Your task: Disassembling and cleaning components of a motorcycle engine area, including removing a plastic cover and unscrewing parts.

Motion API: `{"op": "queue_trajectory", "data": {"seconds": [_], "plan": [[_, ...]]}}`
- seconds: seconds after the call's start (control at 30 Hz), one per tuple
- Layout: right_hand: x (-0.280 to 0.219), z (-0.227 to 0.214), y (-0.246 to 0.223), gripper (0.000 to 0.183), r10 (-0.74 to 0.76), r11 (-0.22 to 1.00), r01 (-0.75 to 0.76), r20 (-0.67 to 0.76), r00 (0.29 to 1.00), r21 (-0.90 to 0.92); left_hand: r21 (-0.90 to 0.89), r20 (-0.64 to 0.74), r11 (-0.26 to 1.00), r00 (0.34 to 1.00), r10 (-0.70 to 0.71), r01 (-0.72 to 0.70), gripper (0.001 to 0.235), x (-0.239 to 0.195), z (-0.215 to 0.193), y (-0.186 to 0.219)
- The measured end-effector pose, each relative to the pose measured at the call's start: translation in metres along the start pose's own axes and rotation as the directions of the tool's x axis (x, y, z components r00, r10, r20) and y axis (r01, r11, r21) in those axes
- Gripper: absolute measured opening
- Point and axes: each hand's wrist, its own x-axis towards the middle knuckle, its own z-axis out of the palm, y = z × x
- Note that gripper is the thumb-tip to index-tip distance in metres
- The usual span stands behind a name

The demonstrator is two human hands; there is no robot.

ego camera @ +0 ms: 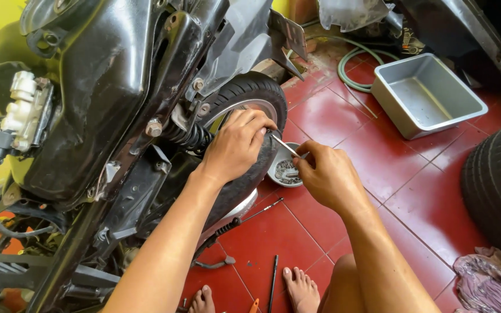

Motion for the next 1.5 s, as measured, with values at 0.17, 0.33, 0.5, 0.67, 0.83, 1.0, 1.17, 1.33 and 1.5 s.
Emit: {"op": "queue_trajectory", "data": {"seconds": [0.17, 0.33, 0.5, 0.67, 0.83, 1.0, 1.17, 1.33, 1.5], "plan": [[0.006, 0.0, 0.008, 0.035, 0.002, 1.0, -0.003, -0.019, 1.0, -0.009, -0.02, -0.015, 1.0, 1.0, -0.019, 0.019, 0.021, 0.0, -0.002, 0.003], [0.039, 0.018, 0.053, 0.035, 0.042, 0.993, -0.044, -0.021, 0.999, -0.112, -0.024, -0.044, 1.0, 0.999, -0.012, 0.011, 0.018, -0.002, 0.003, 0.002], [0.054, 0.028, 0.055, 0.037, 0.045, 0.998, -0.037, 0.148, 0.988, -0.056, -0.015, -0.068, 1.0, 0.997, -0.022, 0.021, 0.018, -0.001, 0.006, 0.001], [0.051, 0.022, 0.049, 0.04, 0.05, 0.999, -0.049, 0.149, 0.988, -0.004, -0.009, -0.074, 1.0, 0.997, -0.023, 0.023, 0.017, -0.002, 0.003, 0.002], [0.054, 0.03, 0.049, 0.037, 0.042, 0.999, -0.037, 0.143, 0.989, -0.037, -0.024, -0.069, 0.999, 0.996, -0.048, 0.046, 0.017, 0.0, 0.003, 0.006], [0.049, 0.034, 0.049, 0.034, -0.082, 0.997, 0.083, 0.102, 0.991, -0.01, -0.016, -0.078, 0.999, 0.996, -0.046, 0.044, 0.015, 0.0, 0.005, 0.003], [0.06, 0.051, 0.056, 0.03, -0.001, 0.981, -0.011, -0.064, 0.998, -0.193, 0.092, -0.058, 0.995, 0.998, -0.019, 0.024, 0.018, 0.0, 0.014, -0.002], [0.031, 0.024, 0.026, 0.033, 0.028, 0.962, -0.055, -0.101, 0.995, -0.267, 0.182, -0.071, 0.983, 0.997, 0.005, 0.008, 0.016, 0.001, 0.019, -0.006], [0.001, 0.012, 0.003, 0.031, -0.076, 0.997, 0.074, -0.157, 0.985, -0.022, -0.001, -0.065, 0.999, 0.997, -0.049, 0.049, 0.023, 0.002, 0.011, -0.004]]}}
